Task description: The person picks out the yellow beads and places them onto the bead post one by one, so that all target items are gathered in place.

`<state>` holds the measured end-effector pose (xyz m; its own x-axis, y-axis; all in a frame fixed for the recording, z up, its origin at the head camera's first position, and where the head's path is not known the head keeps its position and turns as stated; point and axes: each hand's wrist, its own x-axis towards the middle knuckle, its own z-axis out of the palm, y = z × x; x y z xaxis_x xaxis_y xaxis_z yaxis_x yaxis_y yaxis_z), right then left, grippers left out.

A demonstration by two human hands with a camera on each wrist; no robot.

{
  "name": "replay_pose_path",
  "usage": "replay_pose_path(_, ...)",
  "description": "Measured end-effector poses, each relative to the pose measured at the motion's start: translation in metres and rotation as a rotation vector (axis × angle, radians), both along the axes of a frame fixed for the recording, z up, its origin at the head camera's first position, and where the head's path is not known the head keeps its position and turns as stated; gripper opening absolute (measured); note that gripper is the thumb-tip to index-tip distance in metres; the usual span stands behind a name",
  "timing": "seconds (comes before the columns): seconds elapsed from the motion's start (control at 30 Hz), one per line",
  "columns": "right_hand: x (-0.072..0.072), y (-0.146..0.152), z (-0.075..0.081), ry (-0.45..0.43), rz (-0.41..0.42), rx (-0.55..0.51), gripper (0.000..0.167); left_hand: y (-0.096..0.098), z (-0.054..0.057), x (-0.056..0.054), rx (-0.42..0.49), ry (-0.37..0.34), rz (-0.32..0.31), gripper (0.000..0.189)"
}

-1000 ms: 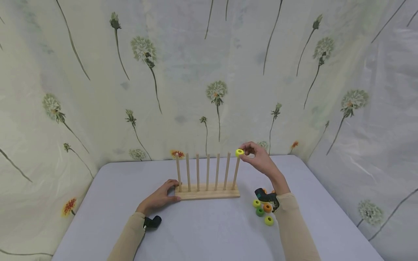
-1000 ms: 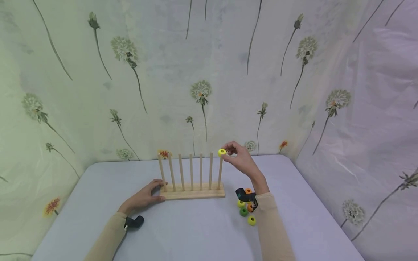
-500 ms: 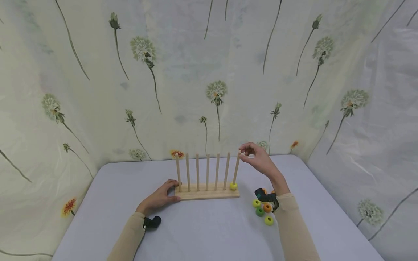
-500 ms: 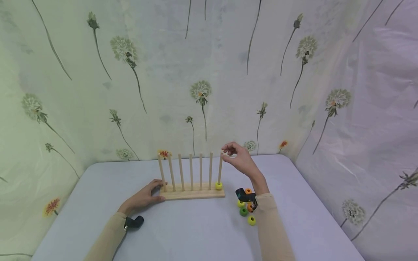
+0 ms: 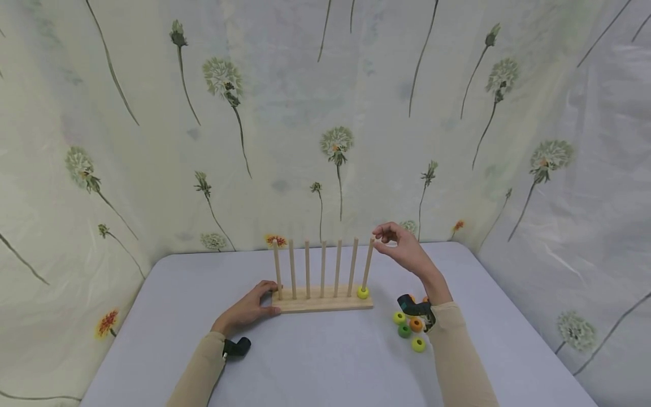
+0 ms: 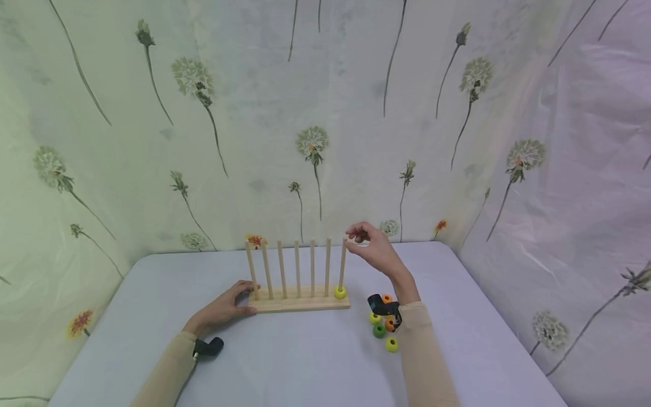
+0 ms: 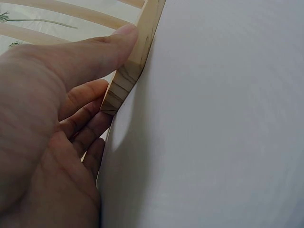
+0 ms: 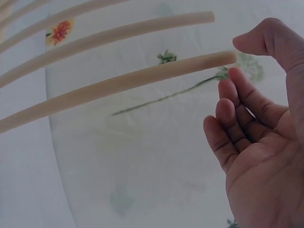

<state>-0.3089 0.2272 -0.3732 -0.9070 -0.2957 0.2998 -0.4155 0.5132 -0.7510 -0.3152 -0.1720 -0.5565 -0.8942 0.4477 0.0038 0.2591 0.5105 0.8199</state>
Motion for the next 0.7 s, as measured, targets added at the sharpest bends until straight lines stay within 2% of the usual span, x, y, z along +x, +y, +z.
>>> replay_pose_path(0.4, 0.006, 0.012, 0.003, -0.002, -0.021, 0.029, 0.029, -0.001, -0.002, -0.001, 0.005, -0.014, 0.011, 0.067)
replay_pose_path(0.63, -0.015, 0.042, -0.028, 0.006, -0.036, 0.027, 0.030, 0.000, -0.002, -0.001, 0.014, -0.005, -0.004, 0.066)
replay_pose_path(0.7, -0.014, 0.047, -0.032, 0.004, -0.049, 0.040, 0.030, 0.000, -0.002, -0.001, 0.006, -0.006, -0.003, 0.068)
